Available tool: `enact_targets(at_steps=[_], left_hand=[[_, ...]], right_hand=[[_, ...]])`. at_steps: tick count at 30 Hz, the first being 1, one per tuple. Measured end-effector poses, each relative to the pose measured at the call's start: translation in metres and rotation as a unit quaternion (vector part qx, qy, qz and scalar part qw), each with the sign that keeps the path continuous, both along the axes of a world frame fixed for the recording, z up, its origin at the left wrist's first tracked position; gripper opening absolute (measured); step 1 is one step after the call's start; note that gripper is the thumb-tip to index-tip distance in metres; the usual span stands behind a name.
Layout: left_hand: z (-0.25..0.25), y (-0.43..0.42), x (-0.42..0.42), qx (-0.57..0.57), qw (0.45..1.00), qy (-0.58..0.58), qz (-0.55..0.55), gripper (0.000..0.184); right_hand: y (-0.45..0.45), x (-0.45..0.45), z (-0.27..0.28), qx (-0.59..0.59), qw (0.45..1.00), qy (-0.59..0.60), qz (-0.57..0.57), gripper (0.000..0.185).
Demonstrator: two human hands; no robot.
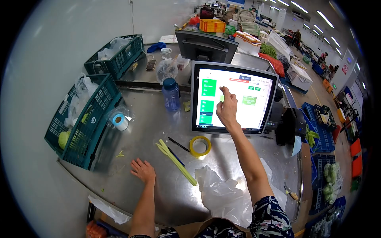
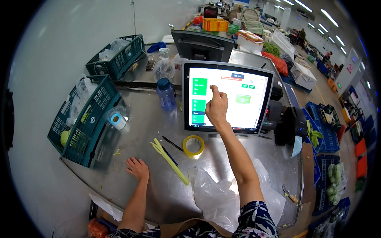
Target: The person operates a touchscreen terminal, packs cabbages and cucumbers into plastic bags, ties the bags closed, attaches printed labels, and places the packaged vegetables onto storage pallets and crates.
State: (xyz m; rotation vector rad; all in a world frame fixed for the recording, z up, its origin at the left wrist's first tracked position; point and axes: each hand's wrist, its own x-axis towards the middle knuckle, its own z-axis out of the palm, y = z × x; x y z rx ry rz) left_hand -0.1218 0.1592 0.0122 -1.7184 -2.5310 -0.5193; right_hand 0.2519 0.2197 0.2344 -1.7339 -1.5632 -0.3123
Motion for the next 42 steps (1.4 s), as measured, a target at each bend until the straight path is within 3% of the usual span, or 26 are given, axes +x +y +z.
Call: enact_targets(at_steps=[13, 17, 27, 30, 42], left_hand=[[-0.004, 0.001, -0.002, 0.003, 1.000, 0.000, -0.001, 0.043], [0.004, -0.002, -0.001, 0.000, 1.000, 0.000, -0.011, 0.042], [0.001, -0.001, 0.001, 0.017, 1.000, 0.019, -0.003, 0.042], [0.003, 0.001, 0.002, 0.019, 1.000, 0.006, 0.001, 0.042], [-0.002, 0.001, 0.000, 0.016, 1.000, 0.000, 0.002, 0.042]], right_hand=[[0.035, -0.010, 0.015, 0.068, 0.997, -0.037, 0.024, 0.060], [0.050, -0.007, 0.010, 0.039, 0.998, -0.046, 0.018, 0.058], [0.005, -0.003, 0.000, 0.047, 0.999, -0.002, 0.005, 0.056], [-0.006, 0.003, -0.009, -0.006, 1.000, 0.005, 0.008, 0.061], [0.005, -0.002, -0.018, 0.034, 0.998, 0.017, 0.043, 0.055]])
